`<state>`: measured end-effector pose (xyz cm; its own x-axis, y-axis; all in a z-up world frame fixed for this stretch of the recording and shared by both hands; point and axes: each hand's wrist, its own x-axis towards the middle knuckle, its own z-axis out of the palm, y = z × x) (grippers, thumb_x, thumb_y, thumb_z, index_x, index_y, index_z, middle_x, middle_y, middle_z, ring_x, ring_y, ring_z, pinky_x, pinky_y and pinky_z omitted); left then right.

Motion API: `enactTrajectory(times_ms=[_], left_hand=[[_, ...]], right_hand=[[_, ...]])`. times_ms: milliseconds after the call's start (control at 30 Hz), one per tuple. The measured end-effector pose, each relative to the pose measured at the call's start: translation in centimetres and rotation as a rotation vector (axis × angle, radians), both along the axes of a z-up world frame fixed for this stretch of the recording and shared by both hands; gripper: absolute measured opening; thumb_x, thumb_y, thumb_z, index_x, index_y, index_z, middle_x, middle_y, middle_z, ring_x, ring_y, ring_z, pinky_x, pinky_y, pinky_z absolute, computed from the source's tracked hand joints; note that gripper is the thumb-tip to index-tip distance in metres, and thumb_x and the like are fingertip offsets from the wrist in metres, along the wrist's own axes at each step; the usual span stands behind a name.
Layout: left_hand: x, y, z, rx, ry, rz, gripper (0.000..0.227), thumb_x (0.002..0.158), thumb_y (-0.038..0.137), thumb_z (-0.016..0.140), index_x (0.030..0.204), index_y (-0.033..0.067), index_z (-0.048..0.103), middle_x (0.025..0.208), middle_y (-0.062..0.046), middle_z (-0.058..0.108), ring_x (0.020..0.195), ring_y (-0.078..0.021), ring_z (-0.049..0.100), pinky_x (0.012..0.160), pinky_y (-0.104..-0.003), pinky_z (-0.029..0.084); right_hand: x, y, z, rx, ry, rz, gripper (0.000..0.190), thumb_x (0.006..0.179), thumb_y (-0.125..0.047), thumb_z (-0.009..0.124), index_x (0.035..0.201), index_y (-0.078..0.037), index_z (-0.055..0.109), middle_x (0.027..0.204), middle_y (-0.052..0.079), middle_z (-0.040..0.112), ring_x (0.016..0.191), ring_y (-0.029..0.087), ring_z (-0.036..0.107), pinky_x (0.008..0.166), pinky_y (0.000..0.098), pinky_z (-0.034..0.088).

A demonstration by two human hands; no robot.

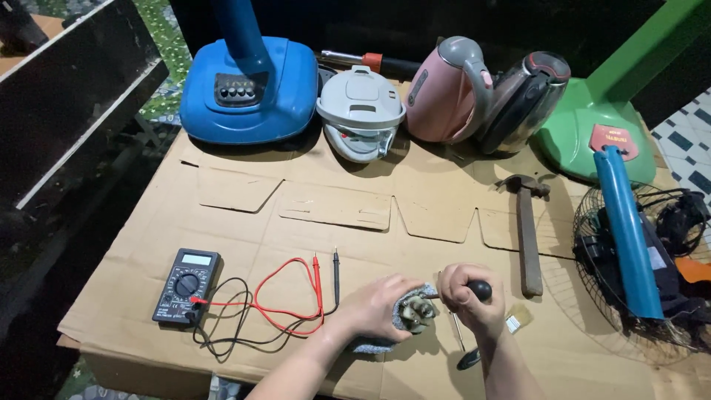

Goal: Testing and cleaning an appliance motor component using a multimeter, brush, and screwdriver.

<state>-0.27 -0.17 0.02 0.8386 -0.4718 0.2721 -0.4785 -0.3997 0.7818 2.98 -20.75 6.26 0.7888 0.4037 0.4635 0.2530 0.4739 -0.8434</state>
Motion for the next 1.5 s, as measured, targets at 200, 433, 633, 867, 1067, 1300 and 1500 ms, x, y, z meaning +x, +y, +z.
enactTrajectory(times_ms=[200, 433, 633, 867, 1067, 1300, 1500], left_hand=[[-0.1, 0.1, -0.4, -0.026, -0.004, 0.001, 0.082, 0.062, 0.026, 0.086, 0.138, 0.0136, 0.057, 0.117, -0.01, 0.065, 0.103, -0.029, 0.066, 0.088, -0.038, 0.054], [-0.1, 0.0, 0.5, 0.013, 0.027, 0.009, 0.08, 0.062, 0.027, 0.085, 0.136, 0.0163, 0.057, 0.118, -0.007, 0.065, 0.107, -0.0254, 0.065, 0.088, -0.036, 0.055], [0.0, 0.0, 0.3, 0.077, 0.069, 0.006, 0.084, 0.062, 0.029, 0.084, 0.14, 0.0175, 0.055, 0.122, -0.006, 0.063, 0.109, -0.0254, 0.064, 0.089, -0.037, 0.054], [0.0, 0.2, 1.0, 0.093, 0.142, 0.005, 0.082, 0.061, 0.027, 0.084, 0.139, 0.0221, 0.056, 0.115, -0.004, 0.063, 0.107, -0.0247, 0.063, 0.09, -0.036, 0.053], [0.2, 0.2, 0.7, 0.082, 0.128, 0.008, 0.081, 0.063, 0.029, 0.083, 0.139, 0.0188, 0.056, 0.12, -0.005, 0.064, 0.109, -0.0252, 0.064, 0.09, -0.036, 0.052], [0.3, -0.4, -1.4, 0.067, 0.037, 0.03, 0.086, 0.059, 0.026, 0.086, 0.139, 0.0159, 0.056, 0.12, -0.006, 0.067, 0.106, -0.0261, 0.066, 0.087, -0.036, 0.055], [-0.2, 0.0, 0.4, 0.0, 0.019, 0.035, 0.078, 0.061, 0.028, 0.085, 0.134, 0.0189, 0.058, 0.111, -0.008, 0.066, 0.1, -0.0284, 0.066, 0.083, -0.039, 0.055]], right_hand=[[0.0, 0.1, 0.4, -0.028, -0.002, -0.002, 0.036, 0.09, -0.022, 0.074, 0.066, -0.006, 0.052, 0.06, 0.005, 0.052, 0.054, 0.014, 0.045, 0.047, 0.0243, 0.037], [-0.4, 0.1, 0.5, -0.046, 0.015, -0.027, 0.032, 0.09, -0.019, 0.07, 0.066, -0.006, 0.053, 0.06, 0.005, 0.052, 0.054, 0.015, 0.046, 0.05, 0.0251, 0.038], [-0.5, 0.4, 0.5, -0.1, -0.011, -0.039, 0.032, 0.089, -0.02, 0.072, 0.066, -0.006, 0.055, 0.061, 0.005, 0.056, 0.054, 0.014, 0.047, 0.049, 0.0249, 0.038], [1.7, 0.2, -1.9, -0.174, 0.158, 0.036, 0.027, 0.085, -0.017, 0.078, 0.07, -0.005, 0.06, 0.07, 0.008, 0.062, 0.056, 0.012, 0.049, 0.047, 0.0235, 0.039], [1.4, 1.3, -2.0, 0.169, 0.189, -0.342, 0.018, 0.101, -0.016, 0.065, 0.086, -0.009, 0.061, 0.064, 0.004, 0.053, 0.049, 0.011, 0.048, 0.041, 0.0228, 0.041], [-1.8, 2.8, -3.9, 0.142, -0.123, -0.651, 0.02, 0.104, -0.005, 0.051, 0.086, -0.014, 0.054, 0.068, -0.002, 0.051, 0.052, 0.006, 0.043, 0.041, 0.0193, 0.037], [-1.0, 2.2, -2.4, -0.13, 0.036, -0.408, 0.018, 0.094, -0.015, 0.071, 0.085, -0.006, 0.057, 0.074, 0.004, 0.059, 0.06, 0.01, 0.052, 0.052, 0.0214, 0.044]])
